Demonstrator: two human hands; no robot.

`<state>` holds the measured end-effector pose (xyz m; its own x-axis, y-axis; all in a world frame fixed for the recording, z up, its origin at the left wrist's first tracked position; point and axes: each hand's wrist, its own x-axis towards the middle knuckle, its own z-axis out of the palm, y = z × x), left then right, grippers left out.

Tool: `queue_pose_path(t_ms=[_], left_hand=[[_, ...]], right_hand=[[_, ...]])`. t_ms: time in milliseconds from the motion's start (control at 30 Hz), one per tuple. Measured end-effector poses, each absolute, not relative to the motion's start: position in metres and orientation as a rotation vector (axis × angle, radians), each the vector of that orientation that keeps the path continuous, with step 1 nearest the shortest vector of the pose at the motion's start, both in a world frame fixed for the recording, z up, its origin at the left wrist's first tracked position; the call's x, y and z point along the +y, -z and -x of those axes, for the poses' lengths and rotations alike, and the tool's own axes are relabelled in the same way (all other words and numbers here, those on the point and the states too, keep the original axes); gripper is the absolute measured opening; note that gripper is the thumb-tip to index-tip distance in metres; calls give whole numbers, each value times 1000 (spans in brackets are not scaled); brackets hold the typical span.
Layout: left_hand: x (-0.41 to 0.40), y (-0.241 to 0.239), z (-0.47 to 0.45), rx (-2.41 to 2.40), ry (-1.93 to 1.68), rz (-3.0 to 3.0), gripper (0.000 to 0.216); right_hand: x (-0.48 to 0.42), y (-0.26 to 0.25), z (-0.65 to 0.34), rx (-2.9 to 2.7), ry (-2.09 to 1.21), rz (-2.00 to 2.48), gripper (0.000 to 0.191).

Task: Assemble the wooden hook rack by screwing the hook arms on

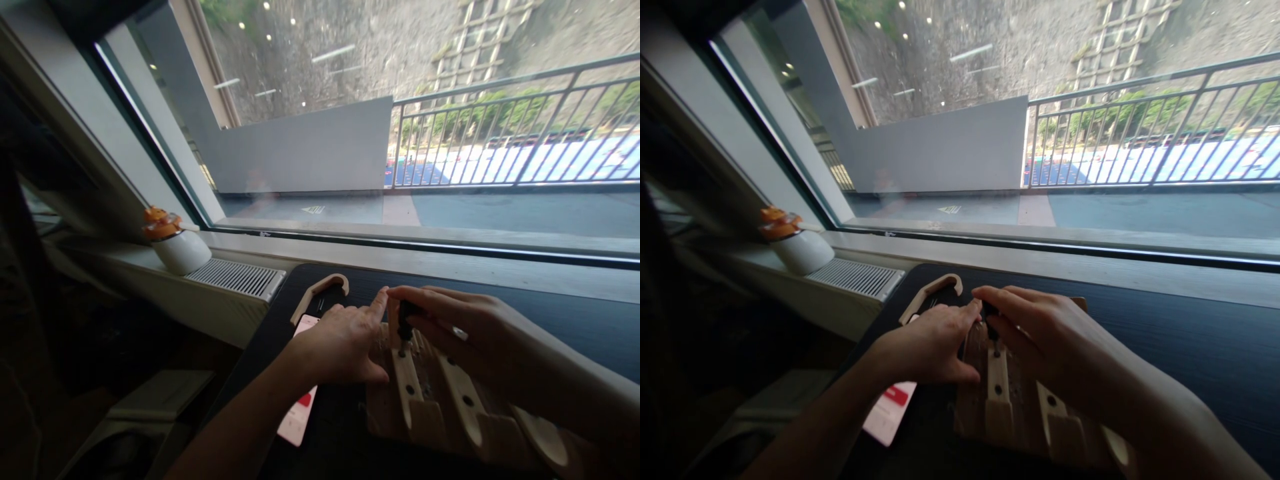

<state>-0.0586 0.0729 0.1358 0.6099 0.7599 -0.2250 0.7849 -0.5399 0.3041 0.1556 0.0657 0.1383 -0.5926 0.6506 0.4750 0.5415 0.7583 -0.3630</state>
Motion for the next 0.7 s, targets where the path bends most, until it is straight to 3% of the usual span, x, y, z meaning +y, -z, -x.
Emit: queue_pose_path(t_ms=[300,567,700], left_hand=[[71,-135,57,1232,59,-2466,112],[71,-135,55,1220,19,-2482,113],[71,-137,56,1211,21,-2478,107]], right_hand=[[66,-140,-156,-2276,-224,954,26],[59,-145,-145,-2206,-14,1117,20],[62,-146,-145,-2236,-100,991,22]])
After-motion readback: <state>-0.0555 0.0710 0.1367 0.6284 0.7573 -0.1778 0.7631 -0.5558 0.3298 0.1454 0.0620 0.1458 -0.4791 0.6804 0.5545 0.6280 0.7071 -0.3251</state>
